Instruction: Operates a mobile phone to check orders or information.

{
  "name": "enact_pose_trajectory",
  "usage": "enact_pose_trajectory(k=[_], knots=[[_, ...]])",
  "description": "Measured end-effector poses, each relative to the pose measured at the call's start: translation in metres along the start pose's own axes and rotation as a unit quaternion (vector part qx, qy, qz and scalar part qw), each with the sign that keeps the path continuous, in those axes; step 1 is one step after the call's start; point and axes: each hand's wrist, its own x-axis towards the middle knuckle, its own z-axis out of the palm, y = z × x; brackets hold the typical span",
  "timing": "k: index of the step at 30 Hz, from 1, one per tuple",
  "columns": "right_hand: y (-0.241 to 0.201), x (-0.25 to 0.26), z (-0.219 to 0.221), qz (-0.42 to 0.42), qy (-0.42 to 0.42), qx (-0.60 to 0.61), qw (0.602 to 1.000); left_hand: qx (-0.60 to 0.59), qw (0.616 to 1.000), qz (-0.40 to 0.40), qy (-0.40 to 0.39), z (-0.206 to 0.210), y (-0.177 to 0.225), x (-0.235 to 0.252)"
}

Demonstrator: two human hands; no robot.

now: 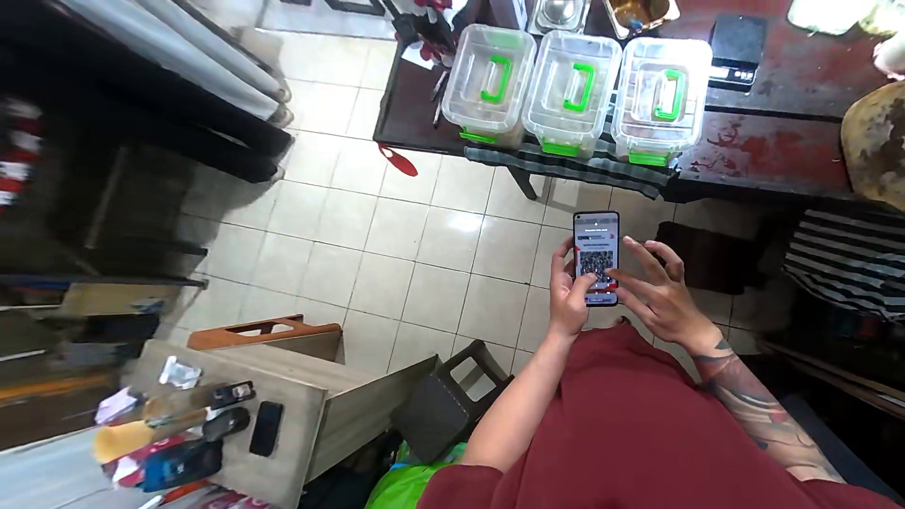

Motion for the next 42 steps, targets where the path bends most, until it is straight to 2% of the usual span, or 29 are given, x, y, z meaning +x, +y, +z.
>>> enact_pose_trajectory(k=[10, 16, 21, 26, 35, 42], knots=[[-0.029, 0.04, 0.039, 0.017, 0.018, 0.003, 1.0, 0.024, 0.999, -0.023, 0.03, -0.055, 0.02, 0.031], [-0.044, 0.059, 0.066, 0.024, -0.006, -0.035, 0.999, -0.011, 1.0, -0.018, 0.0, -0.091, 0.025, 0.042], [-0.059, 0.07, 0.081, 0.026, 0.026, -0.023, 0.999, -0.013, 1.0, -0.017, -0.013, -0.114, 0.029, 0.048], [-0.069, 0.076, 0.091, 0.032, 0.033, -0.031, 0.998, -0.001, 1.0, -0.028, 0.0, -0.129, 0.028, 0.053], [-0.079, 0.084, 0.103, 0.039, 0.014, -0.071, 0.997, -0.052, 0.998, -0.015, -0.034, -0.145, 0.031, 0.054], [-0.083, 0.08, 0.099, 0.082, 0.064, 0.017, 0.994, -0.082, 0.995, -0.021, -0.057, -0.148, 0.032, 0.054]])
